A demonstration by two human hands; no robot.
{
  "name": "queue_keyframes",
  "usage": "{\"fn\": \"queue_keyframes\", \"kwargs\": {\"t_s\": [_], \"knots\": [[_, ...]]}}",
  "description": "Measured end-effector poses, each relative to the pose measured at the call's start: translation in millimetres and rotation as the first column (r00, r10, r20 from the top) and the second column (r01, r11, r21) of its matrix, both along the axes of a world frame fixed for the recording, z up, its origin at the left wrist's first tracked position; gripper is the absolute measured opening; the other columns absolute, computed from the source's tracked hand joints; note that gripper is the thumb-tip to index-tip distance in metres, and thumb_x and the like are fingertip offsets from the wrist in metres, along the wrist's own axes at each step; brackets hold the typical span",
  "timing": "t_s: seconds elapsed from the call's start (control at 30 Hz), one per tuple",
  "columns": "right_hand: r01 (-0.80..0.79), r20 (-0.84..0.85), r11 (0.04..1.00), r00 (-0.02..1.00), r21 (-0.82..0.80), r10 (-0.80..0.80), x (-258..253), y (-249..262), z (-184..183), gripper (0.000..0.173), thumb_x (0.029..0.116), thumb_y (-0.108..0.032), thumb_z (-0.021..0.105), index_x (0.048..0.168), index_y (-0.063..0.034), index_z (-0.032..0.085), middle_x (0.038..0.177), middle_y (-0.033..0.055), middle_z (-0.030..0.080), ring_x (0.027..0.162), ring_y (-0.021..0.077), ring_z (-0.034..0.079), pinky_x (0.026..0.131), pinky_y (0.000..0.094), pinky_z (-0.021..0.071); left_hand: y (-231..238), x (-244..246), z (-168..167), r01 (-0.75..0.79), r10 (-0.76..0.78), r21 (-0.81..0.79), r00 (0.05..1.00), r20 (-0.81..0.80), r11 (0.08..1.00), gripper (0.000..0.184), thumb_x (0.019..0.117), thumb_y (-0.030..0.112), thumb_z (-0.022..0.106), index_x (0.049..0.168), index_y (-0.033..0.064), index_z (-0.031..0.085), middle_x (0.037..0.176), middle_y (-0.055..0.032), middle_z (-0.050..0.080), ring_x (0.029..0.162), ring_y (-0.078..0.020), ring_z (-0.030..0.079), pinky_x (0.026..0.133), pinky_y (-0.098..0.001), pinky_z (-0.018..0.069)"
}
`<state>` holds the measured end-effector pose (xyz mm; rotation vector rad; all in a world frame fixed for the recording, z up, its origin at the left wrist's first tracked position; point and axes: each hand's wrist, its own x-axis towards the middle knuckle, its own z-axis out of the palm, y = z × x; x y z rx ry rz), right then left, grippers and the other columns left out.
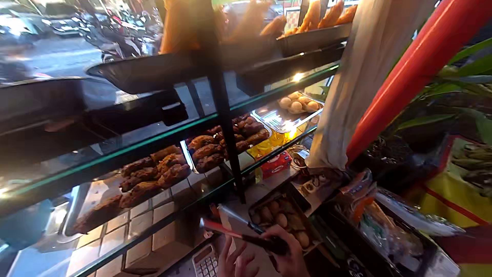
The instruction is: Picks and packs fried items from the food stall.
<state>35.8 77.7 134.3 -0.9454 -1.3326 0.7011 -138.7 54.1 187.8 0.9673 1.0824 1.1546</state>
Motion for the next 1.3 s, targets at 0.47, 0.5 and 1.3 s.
{"fn": "queue_keyframes", "kwargs": {"t_s": [0.47, 0.5, 1.3], "knots": [[0.051, 0.136, 0.479, 0.98, -0.876, 0.146, 158.1, -39.6, -12.7, 0.056, 0.1063, -0.049, 0.045, 0.148, -0.0127, 0.044, 0.078, 0.0068, 0.058, 0.054, 0.0176, 0.053, 0.05, 0.0381, 0.0495, 18.3, 131.6, -27.1, 0.642, -0.622, -0.147, 0.619, -0.48, 0.752, 0.061, 0.1025, 0.051, 0.054, 0.147, 0.0089, 0.052, 0.13, -0.0109, 0.068, 0.112, -0.0249, 0.069, 0.099, -0.0499, 0.0544], [0.087, 0.205, 0.429, 0.95, -0.899, 0.237, 173.2, -26.4, -21.1, 0.061, 0.1052, -0.059, 0.041, 0.145, -0.0136, 0.05, 0.083, 0.0106, 0.062, 0.063, 0.0219, 0.059, 0.06, 0.0422, 0.0528, 22.8, 125.4, -24.9, 0.626, -0.611, -0.138, 0.649, -0.453, 0.767, 0.057, 0.1036, 0.047, 0.054, 0.146, 0.0083, 0.054, 0.129, -0.0112, 0.068, 0.11, -0.0238, 0.069, 0.098, -0.0474, 0.0555], [0.386, 0.542, 0.43, 0.255, -0.816, 0.801, 244.8, 124.9, 43.0, 0.054, 0.0947, -0.055, 0.063, 0.138, -0.0222, 0.066, 0.132, 0.0164, 0.067, 0.126, 0.0377, 0.06, 0.103, 0.064, 0.0461, 17.8, 20.4, -1.6, 0.055, -0.068, -0.052, 0.953, -0.296, 0.997, 0.045, 0.1095, 0.023, 0.044, 0.146, -0.0036, 0.045, 0.128, -0.0173, 0.067, 0.11, -0.0268, 0.07, 0.093, -0.0443, 0.0593]]}}
